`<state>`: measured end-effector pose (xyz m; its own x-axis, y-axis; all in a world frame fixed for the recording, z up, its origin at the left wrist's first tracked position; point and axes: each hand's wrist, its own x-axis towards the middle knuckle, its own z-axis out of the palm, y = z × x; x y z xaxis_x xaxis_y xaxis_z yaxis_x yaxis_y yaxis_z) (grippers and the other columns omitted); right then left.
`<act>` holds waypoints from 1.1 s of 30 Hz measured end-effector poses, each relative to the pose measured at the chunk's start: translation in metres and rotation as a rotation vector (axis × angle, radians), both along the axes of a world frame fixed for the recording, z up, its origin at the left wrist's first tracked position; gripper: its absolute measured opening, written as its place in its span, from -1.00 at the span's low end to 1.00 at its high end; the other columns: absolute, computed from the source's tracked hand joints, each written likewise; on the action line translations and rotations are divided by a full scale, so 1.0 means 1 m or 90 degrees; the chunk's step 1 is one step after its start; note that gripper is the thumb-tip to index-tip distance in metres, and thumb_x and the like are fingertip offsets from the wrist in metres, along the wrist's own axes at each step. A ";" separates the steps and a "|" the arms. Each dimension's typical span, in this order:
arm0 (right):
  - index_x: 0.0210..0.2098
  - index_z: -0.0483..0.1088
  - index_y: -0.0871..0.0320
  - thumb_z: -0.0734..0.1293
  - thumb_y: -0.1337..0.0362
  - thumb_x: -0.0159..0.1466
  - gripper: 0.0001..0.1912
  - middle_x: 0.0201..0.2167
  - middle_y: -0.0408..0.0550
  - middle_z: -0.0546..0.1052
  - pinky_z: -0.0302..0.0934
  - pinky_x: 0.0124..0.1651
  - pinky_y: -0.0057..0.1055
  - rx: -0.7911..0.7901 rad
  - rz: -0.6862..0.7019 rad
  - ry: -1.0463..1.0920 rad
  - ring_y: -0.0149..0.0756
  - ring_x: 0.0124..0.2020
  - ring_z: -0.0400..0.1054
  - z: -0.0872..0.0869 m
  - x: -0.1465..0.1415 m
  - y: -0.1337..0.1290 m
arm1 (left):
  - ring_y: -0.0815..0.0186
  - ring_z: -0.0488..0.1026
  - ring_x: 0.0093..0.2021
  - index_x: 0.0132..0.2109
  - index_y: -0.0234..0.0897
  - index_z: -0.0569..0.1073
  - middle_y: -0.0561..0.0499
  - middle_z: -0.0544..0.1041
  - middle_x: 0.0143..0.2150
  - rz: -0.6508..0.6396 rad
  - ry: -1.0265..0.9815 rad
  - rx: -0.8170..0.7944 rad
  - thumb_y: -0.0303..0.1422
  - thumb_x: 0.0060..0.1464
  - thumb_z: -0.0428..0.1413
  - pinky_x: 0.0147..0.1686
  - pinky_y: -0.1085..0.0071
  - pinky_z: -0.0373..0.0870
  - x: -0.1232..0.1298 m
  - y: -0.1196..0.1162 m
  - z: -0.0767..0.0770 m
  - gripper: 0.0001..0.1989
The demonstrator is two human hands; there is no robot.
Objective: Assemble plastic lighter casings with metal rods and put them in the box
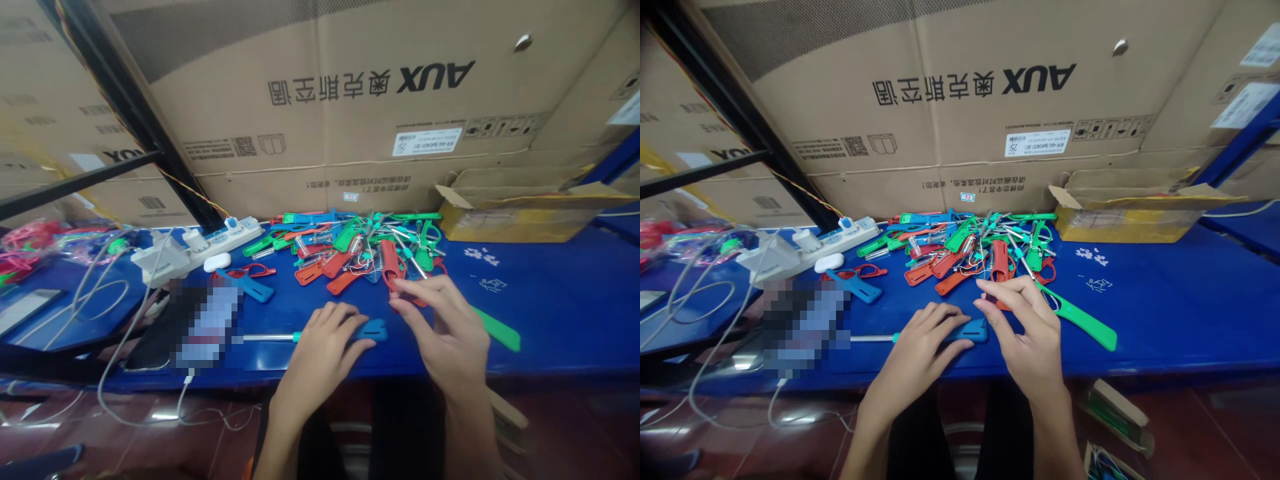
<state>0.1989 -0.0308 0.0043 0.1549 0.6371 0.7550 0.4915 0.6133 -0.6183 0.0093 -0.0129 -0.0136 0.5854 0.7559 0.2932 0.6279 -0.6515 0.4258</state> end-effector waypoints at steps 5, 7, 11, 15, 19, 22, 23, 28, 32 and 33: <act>0.06 0.55 -0.04 0.26 0.41 0.43 -0.67 0.05 -0.05 0.59 0.45 -0.03 -0.26 -0.051 0.033 -0.068 -0.19 0.01 0.52 0.010 0.007 -0.007 | 0.19 0.42 0.04 0.13 -0.12 0.47 0.00 0.51 0.07 0.005 -0.003 0.012 -0.18 0.35 0.10 0.03 0.19 0.35 0.000 0.000 -0.001 -0.72; 0.03 0.56 -0.04 0.28 0.39 0.43 -0.70 -0.04 -0.09 0.64 0.46 -0.04 -0.29 -0.070 0.018 -0.059 -0.22 -0.06 0.55 0.013 0.011 -0.010 | 0.18 0.42 0.05 0.13 -0.12 0.48 -0.01 0.51 0.07 0.005 0.000 0.018 -0.18 0.35 0.10 0.03 0.19 0.36 0.000 0.000 -0.001 -0.72; -0.05 0.58 -0.03 0.34 0.34 0.41 -0.78 -0.21 -0.12 0.63 0.42 -0.14 -0.32 -0.096 0.023 -0.060 -0.28 -0.23 0.52 0.017 0.017 -0.009 | 0.17 0.42 0.05 0.12 -0.12 0.49 0.00 0.53 0.06 -0.010 0.007 0.007 -0.16 0.35 0.10 0.02 0.18 0.36 0.000 0.000 0.001 -0.71; -0.10 0.59 0.00 0.37 0.31 0.39 -0.84 -0.30 -0.13 0.55 0.35 -0.23 -0.33 -0.093 0.012 -0.079 -0.31 -0.32 0.45 0.019 0.015 -0.004 | 0.22 0.44 0.00 0.08 -0.09 0.52 0.05 0.54 0.02 -0.055 -0.012 -0.018 -0.13 0.29 0.15 0.01 0.23 0.36 0.000 0.000 0.002 -0.71; -0.12 0.58 0.00 0.40 0.34 0.37 -0.85 -0.29 -0.15 0.54 0.30 -0.25 -0.36 -0.080 -0.009 -0.058 -0.33 -0.32 0.42 0.017 0.010 -0.006 | 0.24 0.44 0.00 0.07 -0.10 0.52 0.07 0.55 0.03 -0.061 -0.026 -0.033 -0.11 0.28 0.15 0.03 0.24 0.34 0.000 0.000 0.002 -0.70; -0.13 0.57 0.00 0.42 0.33 0.35 -0.87 -0.29 -0.14 0.55 0.28 -0.24 -0.34 -0.077 -0.046 -0.027 -0.30 -0.30 0.43 0.015 0.009 -0.013 | 0.25 0.43 0.01 0.07 -0.09 0.52 0.08 0.55 0.03 -0.060 -0.030 -0.035 -0.11 0.28 0.14 0.04 0.23 0.32 0.000 -0.001 0.002 -0.70; -0.14 0.57 0.00 0.43 0.32 0.34 -0.89 -0.29 -0.14 0.55 0.28 -0.23 -0.33 -0.078 -0.059 -0.017 -0.30 -0.30 0.42 0.015 0.010 -0.016 | 0.25 0.43 0.01 0.06 -0.09 0.52 0.08 0.55 0.02 -0.057 -0.031 -0.034 -0.11 0.29 0.14 0.04 0.24 0.32 0.000 -0.001 0.002 -0.70; -0.19 0.56 0.02 0.46 0.27 0.32 -0.94 -0.33 -0.15 0.54 0.26 -0.23 -0.32 -0.087 -0.107 -0.018 -0.29 -0.32 0.41 0.018 0.006 -0.030 | 0.24 0.44 0.00 0.06 -0.10 0.53 0.05 0.55 0.02 -0.062 -0.027 -0.016 -0.11 0.29 0.14 0.02 0.24 0.33 -0.001 -0.001 0.002 -0.70; -0.21 0.55 0.04 0.46 0.27 0.32 -0.95 -0.33 -0.15 0.53 0.28 -0.22 -0.32 -0.063 -0.162 -0.040 -0.28 -0.32 0.41 0.018 -0.001 -0.035 | 0.24 0.44 0.01 0.08 -0.08 0.53 0.05 0.56 0.03 -0.068 -0.023 -0.013 -0.13 0.29 0.15 0.01 0.25 0.34 -0.001 0.000 0.003 -0.71; -0.20 0.54 0.05 0.45 0.27 0.32 -0.94 -0.33 -0.15 0.53 0.28 -0.23 -0.32 -0.056 -0.176 -0.040 -0.28 -0.32 0.41 0.017 -0.003 -0.035 | 0.24 0.44 0.01 0.08 -0.08 0.53 0.05 0.56 0.03 -0.069 -0.022 -0.014 -0.14 0.29 0.16 0.01 0.25 0.33 -0.001 0.000 0.003 -0.71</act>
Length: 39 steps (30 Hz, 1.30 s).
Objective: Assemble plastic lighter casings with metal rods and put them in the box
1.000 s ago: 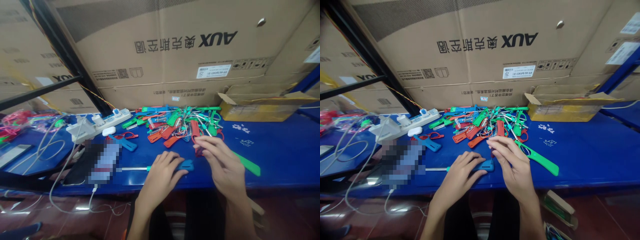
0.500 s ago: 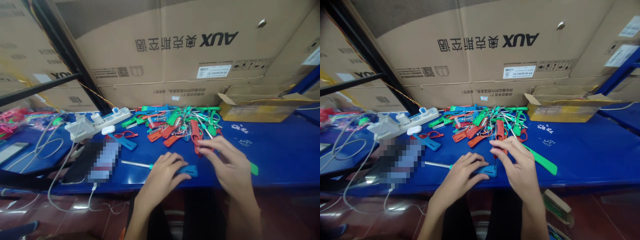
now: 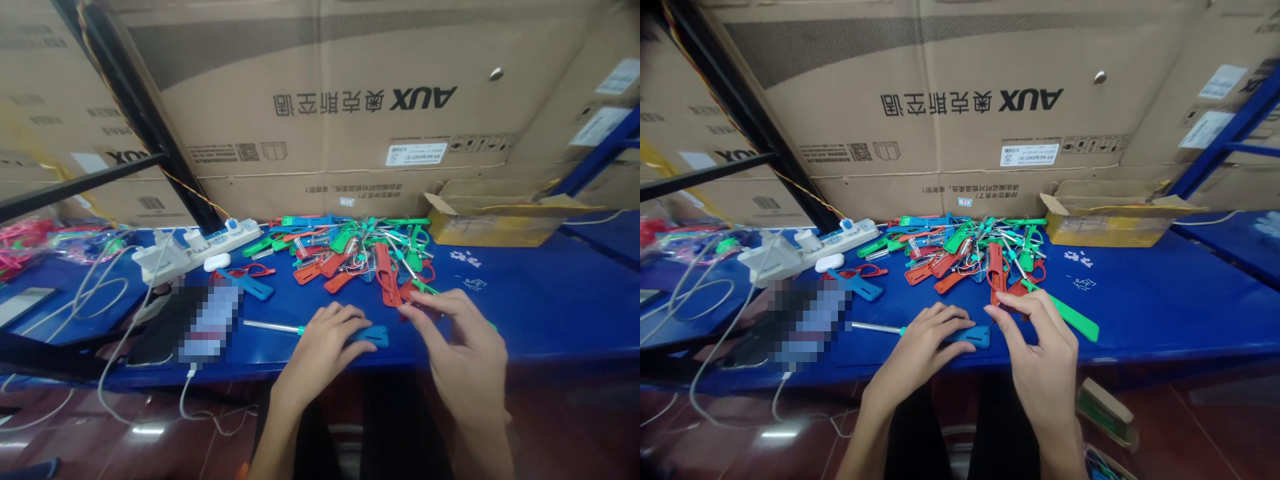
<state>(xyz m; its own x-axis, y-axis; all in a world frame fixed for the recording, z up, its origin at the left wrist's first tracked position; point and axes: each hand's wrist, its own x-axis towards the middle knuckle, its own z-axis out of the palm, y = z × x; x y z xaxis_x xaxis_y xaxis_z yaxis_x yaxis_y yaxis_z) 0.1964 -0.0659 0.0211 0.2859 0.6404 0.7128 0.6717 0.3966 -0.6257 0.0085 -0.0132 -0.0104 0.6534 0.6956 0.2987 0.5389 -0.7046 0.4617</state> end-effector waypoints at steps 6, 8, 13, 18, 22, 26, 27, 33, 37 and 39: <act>-0.15 0.53 0.07 0.44 0.27 0.33 -0.90 -0.31 -0.12 0.51 0.34 -0.21 -0.30 0.025 -0.008 0.060 -0.27 -0.30 0.42 -0.009 -0.001 -0.003 | 0.23 0.44 0.02 0.08 -0.09 0.52 0.05 0.55 0.05 -0.001 0.004 -0.001 -0.15 0.31 0.15 0.01 0.25 0.31 -0.001 0.000 0.001 -0.73; -0.15 0.53 0.08 0.45 0.29 0.32 -0.89 -0.28 -0.10 0.53 0.37 -0.18 -0.29 0.019 -0.002 0.064 -0.26 -0.26 0.45 -0.013 -0.002 -0.005 | 0.23 0.44 0.01 0.07 -0.09 0.52 0.05 0.55 0.04 0.002 0.005 -0.010 -0.14 0.30 0.15 0.00 0.25 0.31 -0.001 0.000 0.002 -0.73; 0.04 0.46 0.08 0.43 0.40 0.30 -0.67 -0.25 -0.08 0.59 0.47 -0.17 -0.25 0.124 -0.017 0.061 -0.24 -0.27 0.53 -0.046 -0.006 0.006 | 0.21 0.45 0.04 0.09 -0.11 0.50 0.02 0.54 0.05 0.009 0.012 -0.028 -0.18 0.31 0.15 0.03 0.23 0.33 -0.001 0.000 0.004 -0.73; 0.28 0.29 0.13 0.41 0.40 0.32 -0.44 -0.27 -0.06 0.65 0.52 -0.23 -0.33 0.122 -0.088 0.033 -0.23 -0.34 0.59 -0.072 -0.008 0.024 | 0.11 0.46 0.06 0.13 -0.14 0.49 -0.05 0.54 0.09 0.033 0.027 -0.001 -0.21 0.20 0.27 0.06 0.15 0.38 0.003 0.003 0.001 -0.62; 0.45 0.06 0.17 0.34 0.33 0.40 -0.31 -0.27 -0.06 0.68 0.53 -0.19 -0.37 0.037 -0.054 0.015 -0.23 -0.32 0.62 -0.067 -0.010 0.025 | 0.13 0.46 0.05 0.15 -0.11 0.49 -0.03 0.55 0.07 0.029 0.034 -0.016 -0.30 0.23 0.25 0.01 0.20 0.39 0.004 0.006 -0.002 -0.65; 0.07 0.50 0.13 0.28 0.21 0.46 -0.73 -0.24 0.00 0.69 0.49 -0.18 -0.38 -0.049 0.001 -0.082 -0.20 -0.26 0.62 -0.062 -0.009 0.025 | 0.12 0.45 0.01 0.13 -0.10 0.49 -0.01 0.55 0.04 0.026 0.038 -0.025 -0.29 0.20 0.28 -0.01 0.20 0.38 0.004 0.008 -0.009 -0.63; -0.07 0.56 0.11 0.26 0.21 0.47 -0.76 -0.24 -0.01 0.69 0.48 -0.19 -0.38 -0.049 0.020 -0.111 -0.20 -0.27 0.62 -0.062 -0.009 0.025 | 0.11 0.45 0.01 0.14 -0.10 0.48 -0.01 0.55 0.04 0.025 0.040 -0.021 -0.29 0.19 0.28 -0.01 0.19 0.38 0.004 0.008 -0.010 -0.62; -0.14 0.59 0.09 0.20 0.20 0.49 -0.69 -0.23 -0.02 0.69 0.46 -0.09 -0.40 -0.103 0.018 -0.026 -0.21 -0.18 0.61 -0.066 -0.003 0.025 | 0.05 0.45 0.01 0.19 -0.23 0.43 -0.11 0.53 0.07 0.010 0.060 0.032 -0.31 0.20 0.27 -0.02 0.14 0.40 0.004 0.008 -0.012 -0.56; -0.11 0.58 0.15 0.17 0.06 0.48 -0.58 -0.37 -0.01 0.65 0.45 -0.20 -0.38 -0.232 -0.011 0.067 -0.20 -0.33 0.58 -0.072 0.000 0.032 | 0.10 0.45 -0.02 0.17 -0.22 0.44 -0.08 0.56 0.02 -0.030 0.045 0.068 -0.30 0.22 0.25 0.01 0.15 0.39 0.003 0.007 -0.005 -0.60; -0.08 0.58 0.18 0.15 0.01 0.47 -0.52 -0.36 0.03 0.64 0.44 -0.18 -0.31 -0.268 0.003 0.072 -0.16 -0.34 0.56 -0.074 0.001 0.035 | 0.13 0.45 -0.05 0.14 -0.23 0.45 -0.07 0.57 -0.01 -0.068 0.023 0.100 -0.28 0.24 0.23 0.00 0.18 0.38 0.002 0.007 -0.002 -0.64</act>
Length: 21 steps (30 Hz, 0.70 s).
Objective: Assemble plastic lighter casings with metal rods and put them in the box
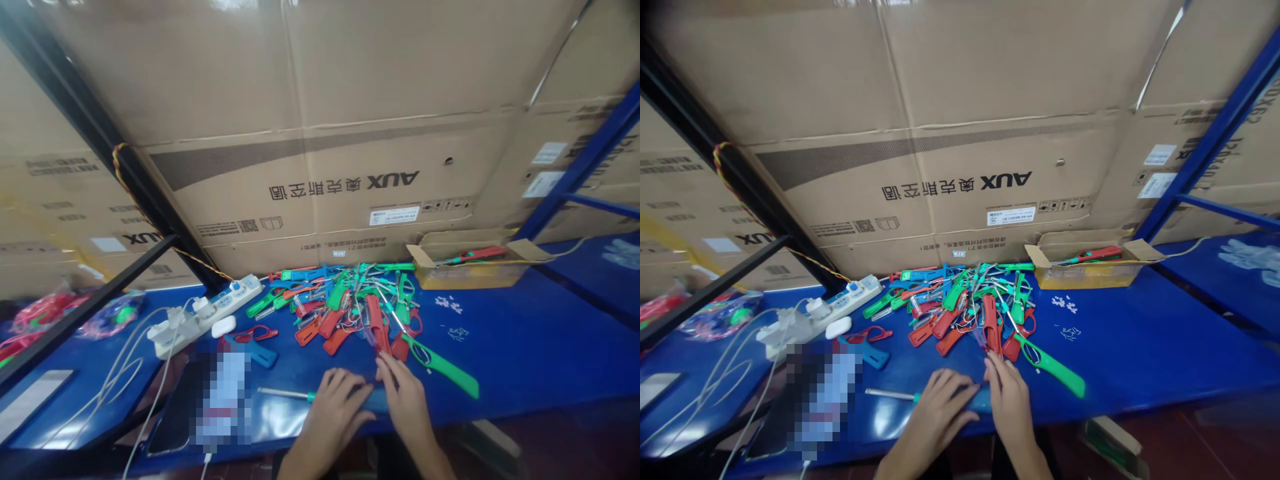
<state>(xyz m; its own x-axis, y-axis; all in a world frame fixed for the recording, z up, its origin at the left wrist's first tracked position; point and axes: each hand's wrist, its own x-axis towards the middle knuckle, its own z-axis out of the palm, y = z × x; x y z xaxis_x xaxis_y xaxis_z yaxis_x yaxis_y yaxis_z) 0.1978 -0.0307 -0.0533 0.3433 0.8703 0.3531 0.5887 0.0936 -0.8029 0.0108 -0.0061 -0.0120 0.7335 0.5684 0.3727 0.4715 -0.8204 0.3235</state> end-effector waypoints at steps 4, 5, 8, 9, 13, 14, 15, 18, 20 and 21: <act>-0.10 0.61 0.13 0.16 -0.02 0.44 -0.52 -0.36 0.06 0.62 0.38 -0.08 -0.20 -0.073 0.059 0.032 -0.09 -0.29 0.52 0.002 0.003 0.004 | 0.20 0.45 -0.05 0.07 -0.21 0.50 -0.05 0.58 -0.03 -0.054 -0.044 0.050 -0.31 0.31 0.16 0.01 0.22 0.34 -0.003 -0.002 0.006 -0.77; -0.12 0.61 0.12 0.17 -0.03 0.43 -0.53 -0.33 0.07 0.62 0.36 -0.05 -0.18 -0.082 0.068 0.042 -0.07 -0.25 0.51 0.004 0.003 0.004 | 0.22 0.45 -0.05 0.05 -0.21 0.51 -0.04 0.58 -0.04 -0.058 -0.046 0.052 -0.31 0.31 0.15 0.02 0.24 0.34 -0.004 -0.003 0.008 -0.79; -0.19 0.59 0.10 0.19 -0.06 0.41 -0.54 -0.27 0.08 0.63 0.32 -0.03 -0.18 -0.087 0.088 0.052 -0.05 -0.20 0.50 0.013 0.003 0.004 | 0.26 0.46 -0.07 0.04 -0.20 0.52 -0.03 0.59 -0.07 -0.069 -0.045 0.070 -0.29 0.32 0.15 -0.02 0.29 0.33 -0.007 -0.005 0.016 -0.80; -0.21 0.57 0.10 0.19 -0.07 0.41 -0.55 -0.30 0.05 0.62 0.33 -0.06 -0.21 -0.091 0.100 0.067 -0.08 -0.23 0.49 0.017 0.003 0.003 | 0.27 0.47 -0.07 0.04 -0.20 0.52 -0.02 0.60 -0.07 -0.071 -0.047 0.084 -0.30 0.32 0.15 -0.02 0.30 0.32 -0.007 -0.005 0.020 -0.80; -0.27 0.42 0.09 0.16 -0.17 0.40 -0.53 -0.45 -0.11 0.53 0.31 -0.31 -0.37 -0.172 0.211 0.259 -0.27 -0.47 0.39 0.031 0.004 -0.005 | 0.28 0.47 -0.01 0.08 -0.23 0.50 -0.01 0.61 -0.01 -0.076 -0.040 0.147 -0.39 0.34 0.13 0.05 0.28 0.26 -0.007 -0.006 0.038 -0.80; -0.28 0.40 0.08 0.18 -0.21 0.38 -0.51 -0.45 -0.12 0.53 0.31 -0.34 -0.37 -0.209 0.237 0.313 -0.28 -0.47 0.39 0.032 0.004 -0.008 | 0.29 0.47 0.00 0.09 -0.23 0.50 0.00 0.61 0.00 -0.085 -0.033 0.158 -0.40 0.35 0.13 0.09 0.27 0.25 -0.005 -0.007 0.042 -0.79; -0.28 0.41 0.08 0.21 -0.26 0.33 -0.48 -0.41 -0.11 0.55 0.33 -0.34 -0.37 -0.247 0.244 0.354 -0.26 -0.44 0.43 0.032 0.004 -0.010 | 0.29 0.46 0.02 0.09 -0.21 0.51 0.02 0.62 0.00 -0.098 -0.027 0.164 -0.39 0.34 0.14 0.13 0.27 0.23 -0.004 -0.007 0.045 -0.79; -0.17 0.50 0.08 0.37 -0.34 0.13 -0.38 -0.11 0.03 0.61 0.41 -0.07 -0.25 -0.307 0.133 0.420 -0.05 -0.04 0.50 0.027 0.000 -0.015 | 0.28 0.43 0.10 0.03 -0.13 0.54 0.08 0.61 -0.03 -0.106 -0.025 0.176 -0.36 0.33 0.15 0.31 0.21 0.10 0.003 -0.013 0.045 -0.83; -0.09 0.52 0.08 0.41 -0.34 0.05 -0.30 0.07 0.08 0.57 0.36 0.08 -0.22 -0.281 0.039 0.443 0.02 0.16 0.41 0.024 -0.006 -0.013 | 0.26 0.38 0.20 0.02 -0.07 0.55 0.07 0.58 0.05 -0.046 -0.059 0.197 -0.35 0.32 0.17 0.39 0.15 -0.02 0.007 -0.018 0.037 -0.83; -0.10 0.52 0.09 0.41 -0.34 0.05 -0.31 0.07 0.08 0.57 0.37 0.07 -0.23 -0.263 0.029 0.454 0.01 0.14 0.43 0.025 -0.010 -0.010 | 0.22 0.34 0.25 0.04 -0.04 0.54 0.04 0.55 0.13 0.008 -0.091 0.211 -0.34 0.30 0.19 0.41 0.10 -0.06 0.008 -0.020 0.031 -0.80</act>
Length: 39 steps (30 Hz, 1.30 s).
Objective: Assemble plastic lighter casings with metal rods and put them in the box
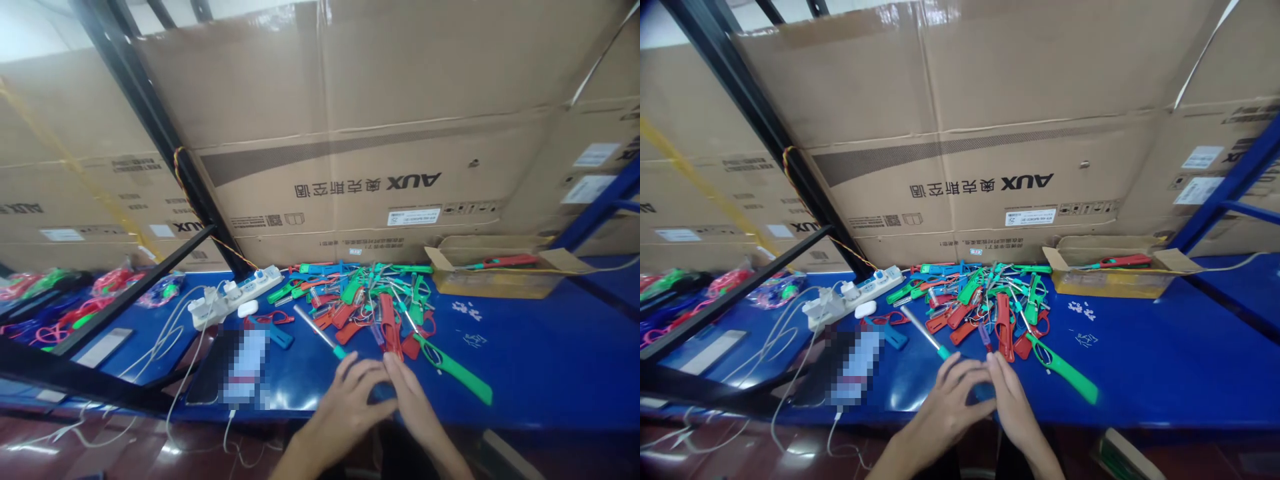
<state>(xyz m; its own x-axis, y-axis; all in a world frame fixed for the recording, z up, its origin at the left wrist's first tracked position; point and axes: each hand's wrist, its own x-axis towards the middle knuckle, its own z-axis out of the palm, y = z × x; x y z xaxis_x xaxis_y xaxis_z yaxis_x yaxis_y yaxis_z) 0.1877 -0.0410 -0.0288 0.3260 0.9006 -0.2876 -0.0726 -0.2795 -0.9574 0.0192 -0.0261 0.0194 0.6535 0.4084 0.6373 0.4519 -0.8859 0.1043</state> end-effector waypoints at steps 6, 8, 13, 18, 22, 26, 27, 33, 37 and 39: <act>-0.42 0.20 0.06 0.35 -0.30 0.21 -0.44 -0.59 -0.28 0.36 0.05 -0.67 -0.50 0.136 0.105 0.087 -0.47 -0.71 0.13 0.011 -0.021 0.023 | 0.09 0.42 0.22 0.33 -0.16 0.29 -0.19 0.48 0.20 0.195 -0.337 -0.129 -0.36 0.26 0.20 0.18 0.10 0.37 -0.006 0.009 -0.034 -0.46; -0.41 0.17 0.06 0.43 -0.23 0.17 -0.45 -0.55 -0.29 0.34 0.15 -0.60 -0.51 0.155 0.127 0.100 -0.47 -0.64 0.19 0.013 -0.025 0.028 | 0.15 0.51 0.10 0.28 -0.18 0.37 -0.17 0.52 0.15 0.171 -0.396 -0.289 -0.33 0.32 0.13 0.07 0.21 0.48 -0.008 0.018 -0.038 -0.58; -0.42 0.28 0.10 0.52 -0.11 0.11 -0.51 -0.46 -0.24 0.36 0.35 -0.26 -0.41 0.167 0.184 0.143 -0.35 -0.39 0.33 0.011 -0.037 0.036 | 0.13 0.53 0.03 -0.03 -0.26 0.58 -0.14 0.60 -0.03 0.191 -0.523 -0.424 -0.25 0.35 0.06 0.10 0.19 0.44 -0.006 0.031 -0.041 -0.75; -0.24 0.40 0.10 0.42 -0.19 0.21 -0.52 -0.37 -0.13 0.46 0.31 -0.36 -0.42 0.138 0.128 0.204 -0.28 -0.36 0.38 0.009 -0.049 0.039 | 0.25 0.56 -0.22 -0.06 -0.26 0.52 -0.13 0.54 -0.02 0.129 -0.518 -0.467 -0.23 0.33 0.09 -0.27 0.37 0.53 -0.002 0.027 -0.042 -0.79; -0.25 0.41 0.13 0.38 -0.16 0.26 -0.55 -0.51 -0.17 0.41 0.15 -0.54 -0.47 0.139 0.113 0.258 -0.37 -0.54 0.26 0.008 -0.046 0.038 | 0.23 0.55 -0.14 -0.14 -0.26 0.50 -0.13 0.52 -0.02 0.086 -0.484 -0.441 -0.25 0.34 0.08 -0.14 0.32 0.52 -0.002 0.027 -0.043 -0.81; -0.40 0.34 0.14 0.24 -0.20 0.33 -0.49 -0.70 -0.27 0.22 0.05 -0.58 -0.48 0.175 0.135 0.299 -0.46 -0.67 0.06 0.007 -0.042 0.033 | 0.16 0.53 0.04 -0.02 -0.23 0.49 -0.13 0.56 -0.02 0.097 -0.518 -0.517 -0.21 0.36 0.05 0.07 0.23 0.44 -0.001 0.032 -0.043 -0.77; -0.37 0.35 0.14 0.25 -0.21 0.32 -0.49 -0.70 -0.27 0.23 0.04 -0.58 -0.48 0.179 0.145 0.306 -0.46 -0.68 0.06 0.007 -0.042 0.031 | 0.16 0.54 0.02 0.04 -0.23 0.48 -0.13 0.57 -0.03 0.099 -0.521 -0.566 -0.18 0.35 0.06 0.06 0.23 0.45 0.000 0.032 -0.044 -0.73; -0.07 0.30 0.14 0.32 -0.19 0.30 -0.48 -0.62 -0.32 0.27 0.04 -0.64 -0.54 0.200 0.229 0.207 -0.48 -0.69 0.09 0.000 -0.050 0.019 | 0.13 0.58 -0.16 0.02 -0.26 0.50 -0.10 0.60 -0.14 0.116 -0.552 -0.706 -0.03 0.21 0.17 -0.17 0.27 0.53 0.004 0.033 -0.046 -0.58; -0.18 0.24 0.09 0.28 -0.23 0.30 -0.51 -0.56 -0.31 0.30 0.11 -0.64 -0.56 0.177 0.271 0.122 -0.48 -0.67 0.20 -0.007 -0.051 0.018 | 0.21 0.52 -0.26 -0.10 -0.27 0.51 -0.03 0.55 -0.30 0.178 -0.638 -0.672 0.03 0.20 0.15 -0.17 0.33 0.46 -0.001 0.041 -0.045 -0.57; -0.24 0.22 0.08 0.27 -0.24 0.29 -0.50 -0.58 -0.30 0.33 0.10 -0.67 -0.56 0.163 0.306 0.102 -0.44 -0.68 0.26 -0.010 -0.050 0.018 | 0.25 0.48 -0.32 -0.17 -0.27 0.51 0.00 0.51 -0.36 0.185 -0.642 -0.674 0.05 0.20 0.15 -0.23 0.36 0.43 -0.003 0.044 -0.045 -0.57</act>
<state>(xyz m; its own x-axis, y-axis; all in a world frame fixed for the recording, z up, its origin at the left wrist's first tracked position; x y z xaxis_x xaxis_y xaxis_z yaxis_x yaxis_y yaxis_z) 0.1373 -0.0226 -0.0389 -0.1671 0.9846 -0.0523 -0.1445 -0.0769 -0.9865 0.0159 0.0177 -0.0254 -0.0545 0.9943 0.0915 -0.0579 -0.0947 0.9938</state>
